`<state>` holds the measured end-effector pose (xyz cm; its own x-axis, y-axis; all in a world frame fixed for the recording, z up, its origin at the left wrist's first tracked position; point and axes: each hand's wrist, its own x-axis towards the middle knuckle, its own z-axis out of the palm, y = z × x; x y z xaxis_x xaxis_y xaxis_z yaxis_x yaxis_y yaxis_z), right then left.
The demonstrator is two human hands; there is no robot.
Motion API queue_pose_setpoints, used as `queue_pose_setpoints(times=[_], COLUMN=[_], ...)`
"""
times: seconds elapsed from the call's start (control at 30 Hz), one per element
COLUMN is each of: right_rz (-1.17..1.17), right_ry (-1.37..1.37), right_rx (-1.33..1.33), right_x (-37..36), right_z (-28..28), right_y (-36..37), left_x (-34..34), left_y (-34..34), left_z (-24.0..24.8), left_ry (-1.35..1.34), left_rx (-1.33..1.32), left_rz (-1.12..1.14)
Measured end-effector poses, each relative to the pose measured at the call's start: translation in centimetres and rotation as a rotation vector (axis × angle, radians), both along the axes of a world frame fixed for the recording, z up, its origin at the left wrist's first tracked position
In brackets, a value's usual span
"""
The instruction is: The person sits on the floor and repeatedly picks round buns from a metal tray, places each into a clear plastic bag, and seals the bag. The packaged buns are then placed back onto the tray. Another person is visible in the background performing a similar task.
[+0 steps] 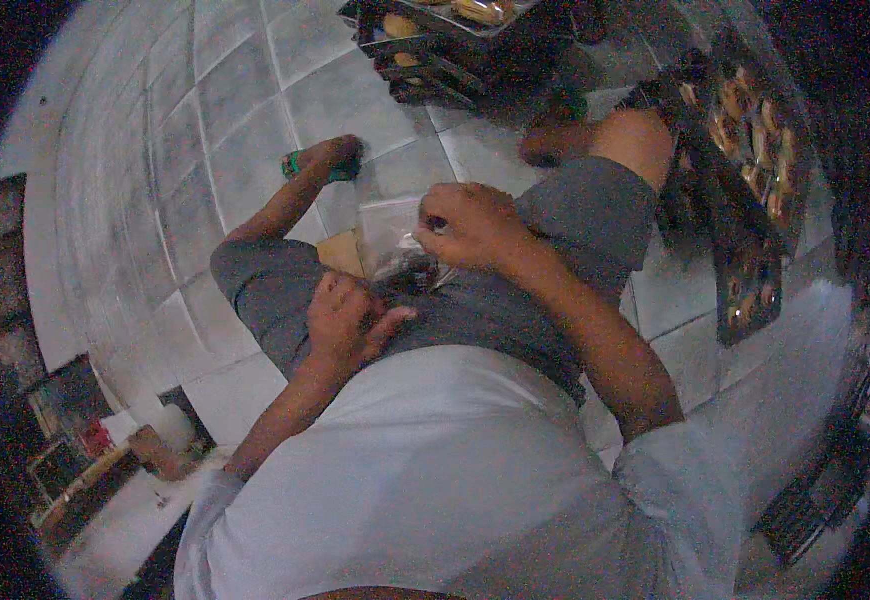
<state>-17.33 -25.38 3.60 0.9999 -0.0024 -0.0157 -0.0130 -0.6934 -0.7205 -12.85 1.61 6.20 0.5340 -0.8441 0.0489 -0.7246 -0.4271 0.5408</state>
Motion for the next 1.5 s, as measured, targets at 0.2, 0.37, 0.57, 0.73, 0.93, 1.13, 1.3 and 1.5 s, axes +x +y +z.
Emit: queue_pose_setpoints(times=[0.2, 0.37, 0.57, 0.73, 0.93, 1.13, 1.3, 1.5], right_rz=[-0.292, -0.34, -0.025, 0.017, 0.214, -0.217, -0.371, -0.555], right_ry=[-0.144, 0.042, -0.096, -0.401, -0.462, 0.193, -0.029, 0.232], right_rx=[0.126, 0.11, -0.015, -0.027, -0.01, 0.387, 0.316, -0.155], right_x=[-0.5, -0.6, -4.5, -4.6, -3.1, 5.7, 23.6, 39.5], right_z=[-1.8, -0.4, -0.7, 6.1, 7.8, 4.9, 0.7, -3.5], right_y=[1.7, 1.4, 2.8, 3.6, 5.0, -0.5, -14.7, -25.6], left_x=[2.4, 3.6, -0.5, 1.4, 2.4, 12.2, 17.5, 18.4], left_y=[-3.4, -2.9, 0.6, 4.6, -0.8, 0.3, 1.7, -1.6], left_z=[-3.3, -7.7, -1.4, 0.6, 4.0, -4.2, -13.1, -12.9], left_ry=[-0.369, -0.429, -0.275, 1.45, 1.56, 0.538, 0.839, 0.813], left_rx=[0.005, 0.148, -0.1, -0.126, -0.621, -0.472, -0.525, -0.544], left_rz=[0.136, -0.055, -0.133, 0.211, 0.818, 0.885, 0.969, 0.804])
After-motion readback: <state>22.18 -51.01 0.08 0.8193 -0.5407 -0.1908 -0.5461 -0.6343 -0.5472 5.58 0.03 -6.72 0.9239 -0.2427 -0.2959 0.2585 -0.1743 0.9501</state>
